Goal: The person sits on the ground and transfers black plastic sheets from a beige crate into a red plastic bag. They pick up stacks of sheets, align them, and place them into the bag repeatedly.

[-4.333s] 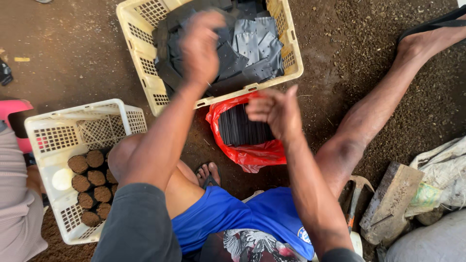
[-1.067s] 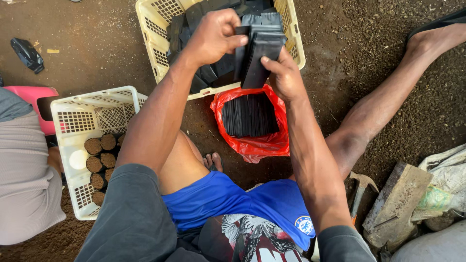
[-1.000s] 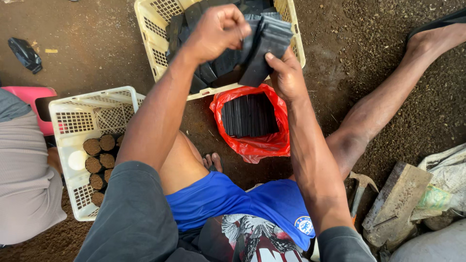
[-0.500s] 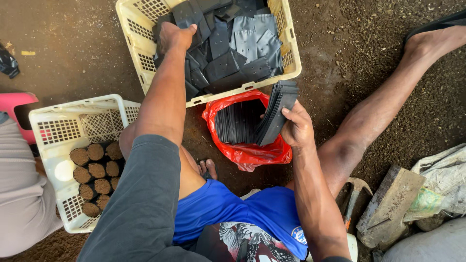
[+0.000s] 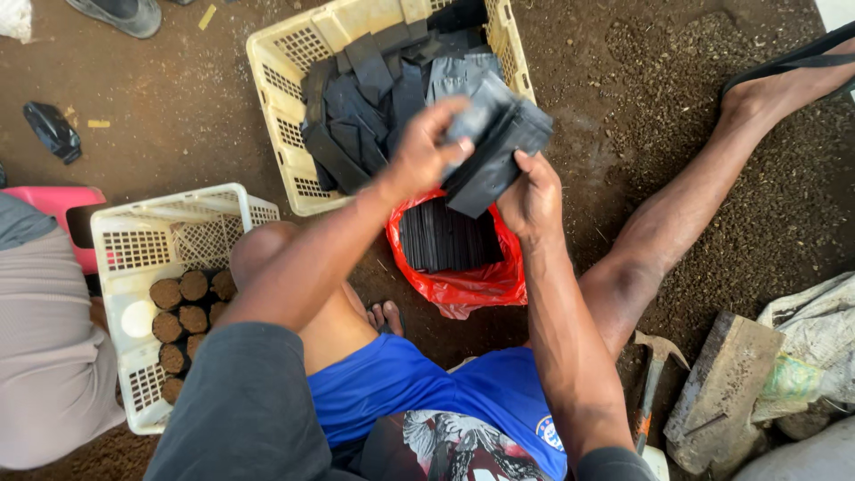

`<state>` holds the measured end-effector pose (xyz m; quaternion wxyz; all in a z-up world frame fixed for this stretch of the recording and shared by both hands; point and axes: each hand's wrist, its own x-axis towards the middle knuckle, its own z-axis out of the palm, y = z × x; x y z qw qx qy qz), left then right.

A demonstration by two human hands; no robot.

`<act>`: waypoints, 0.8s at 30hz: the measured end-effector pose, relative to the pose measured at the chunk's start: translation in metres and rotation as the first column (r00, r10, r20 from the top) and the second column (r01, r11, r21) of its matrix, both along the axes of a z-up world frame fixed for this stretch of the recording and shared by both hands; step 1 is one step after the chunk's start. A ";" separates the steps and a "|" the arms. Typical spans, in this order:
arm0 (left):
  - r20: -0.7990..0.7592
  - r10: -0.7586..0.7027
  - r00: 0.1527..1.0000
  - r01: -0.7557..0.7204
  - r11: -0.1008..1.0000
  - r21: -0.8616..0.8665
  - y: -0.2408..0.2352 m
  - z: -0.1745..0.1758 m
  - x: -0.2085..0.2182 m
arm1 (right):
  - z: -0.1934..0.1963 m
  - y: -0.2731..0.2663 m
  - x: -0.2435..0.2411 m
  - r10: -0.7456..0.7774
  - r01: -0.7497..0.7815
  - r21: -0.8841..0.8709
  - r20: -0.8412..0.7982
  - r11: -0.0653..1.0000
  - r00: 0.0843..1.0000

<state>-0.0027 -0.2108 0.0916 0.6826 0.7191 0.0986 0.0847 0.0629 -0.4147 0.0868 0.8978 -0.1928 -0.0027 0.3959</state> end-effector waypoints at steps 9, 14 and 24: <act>0.064 0.585 0.808 -0.435 0.520 0.735 0.136 -0.051 0.012 | -0.037 -0.061 -0.026 -0.109 0.106 -0.029 -0.093 0.994 0.990; -0.358 0.782 0.511 -0.108 0.471 0.875 0.234 -0.082 -0.009 | -0.054 -0.093 -0.038 -0.048 0.046 -0.016 -0.174 0.999 0.984; -0.273 0.827 0.491 -0.271 0.443 0.855 0.246 -0.089 -0.026 | -0.044 -0.080 -0.042 0.019 -0.020 -0.007 -0.149 1.000 0.989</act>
